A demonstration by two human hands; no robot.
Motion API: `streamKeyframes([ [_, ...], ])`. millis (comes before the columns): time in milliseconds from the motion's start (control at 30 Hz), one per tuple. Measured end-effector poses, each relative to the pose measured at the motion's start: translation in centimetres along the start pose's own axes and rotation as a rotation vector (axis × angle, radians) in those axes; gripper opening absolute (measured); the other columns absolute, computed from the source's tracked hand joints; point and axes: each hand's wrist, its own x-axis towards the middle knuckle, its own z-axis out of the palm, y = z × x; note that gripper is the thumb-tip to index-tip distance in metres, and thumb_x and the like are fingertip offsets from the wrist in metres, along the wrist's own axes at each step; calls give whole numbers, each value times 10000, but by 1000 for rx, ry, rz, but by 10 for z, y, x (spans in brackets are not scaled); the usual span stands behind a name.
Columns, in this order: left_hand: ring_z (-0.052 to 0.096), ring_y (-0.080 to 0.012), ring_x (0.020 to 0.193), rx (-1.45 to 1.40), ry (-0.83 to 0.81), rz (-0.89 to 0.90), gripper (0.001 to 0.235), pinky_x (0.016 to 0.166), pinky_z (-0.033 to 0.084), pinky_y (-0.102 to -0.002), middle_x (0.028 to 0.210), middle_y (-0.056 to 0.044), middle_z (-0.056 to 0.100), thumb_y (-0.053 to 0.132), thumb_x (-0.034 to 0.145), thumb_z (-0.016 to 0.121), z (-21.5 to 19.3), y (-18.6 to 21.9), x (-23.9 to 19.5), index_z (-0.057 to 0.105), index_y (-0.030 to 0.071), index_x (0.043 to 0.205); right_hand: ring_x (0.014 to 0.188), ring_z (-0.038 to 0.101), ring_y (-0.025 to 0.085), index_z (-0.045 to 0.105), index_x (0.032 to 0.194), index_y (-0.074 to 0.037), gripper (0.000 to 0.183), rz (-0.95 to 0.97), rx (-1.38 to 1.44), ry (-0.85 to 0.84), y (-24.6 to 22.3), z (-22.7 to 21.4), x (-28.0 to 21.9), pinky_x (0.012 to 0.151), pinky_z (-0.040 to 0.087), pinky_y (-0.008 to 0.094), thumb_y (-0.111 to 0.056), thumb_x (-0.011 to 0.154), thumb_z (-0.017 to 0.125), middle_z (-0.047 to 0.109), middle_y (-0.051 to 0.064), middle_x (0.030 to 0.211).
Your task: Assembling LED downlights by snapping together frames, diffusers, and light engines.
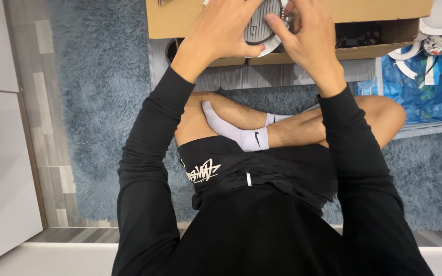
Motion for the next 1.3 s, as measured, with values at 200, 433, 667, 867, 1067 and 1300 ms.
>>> streamKeyframes([
  [200,567,-418,1334,-234,17,-111,850,1086,475,-560,1484,-193,589,440,926,987,-42,40,-14,506,92,1534,932,609,240,586,1395,-11,283,-59,328,162,-35,-35,-17,763,439,354,-214,1208,650,587,150,1317],
  [433,504,-301,1611,-723,166,-82,1012,1438,494,-613,1746,-58,442,422,954,1017,-13,97,-53,341,256,1689,1798,199,398,169,1795,-282,1331,-220,1025,90,-51,-6,-64,1559,189,625,-511,644,797,184,265,1854],
  [667,384,-342,1781,-856,201,-162,923,1541,406,-539,1850,-132,329,405,1041,966,4,140,-75,395,194,1735,1676,343,371,245,1806,-402,1219,-182,1099,146,-75,6,-83,1473,293,643,-631,698,700,203,183,1828],
  [867,249,-371,1831,-971,208,-125,911,1594,308,-602,1883,-173,232,405,1075,898,9,147,-79,346,160,1756,1686,327,366,140,1829,-373,1010,-81,915,74,-101,-13,-89,1495,268,644,-734,948,478,176,195,1831],
  [1067,214,-371,1855,-979,183,-166,925,1603,318,-597,1910,-141,193,424,1109,876,16,151,-81,293,202,1791,1683,318,332,98,1818,-293,958,44,929,5,-113,-23,-94,1519,289,597,-734,1045,452,160,154,1832],
  [1300,235,-363,1846,-962,167,-194,934,1584,315,-608,1907,-130,203,522,1089,835,23,151,-81,294,213,1785,1680,320,270,120,1805,-236,993,166,1020,12,-115,-20,-94,1530,284,523,-749,1053,517,192,118,1819],
])
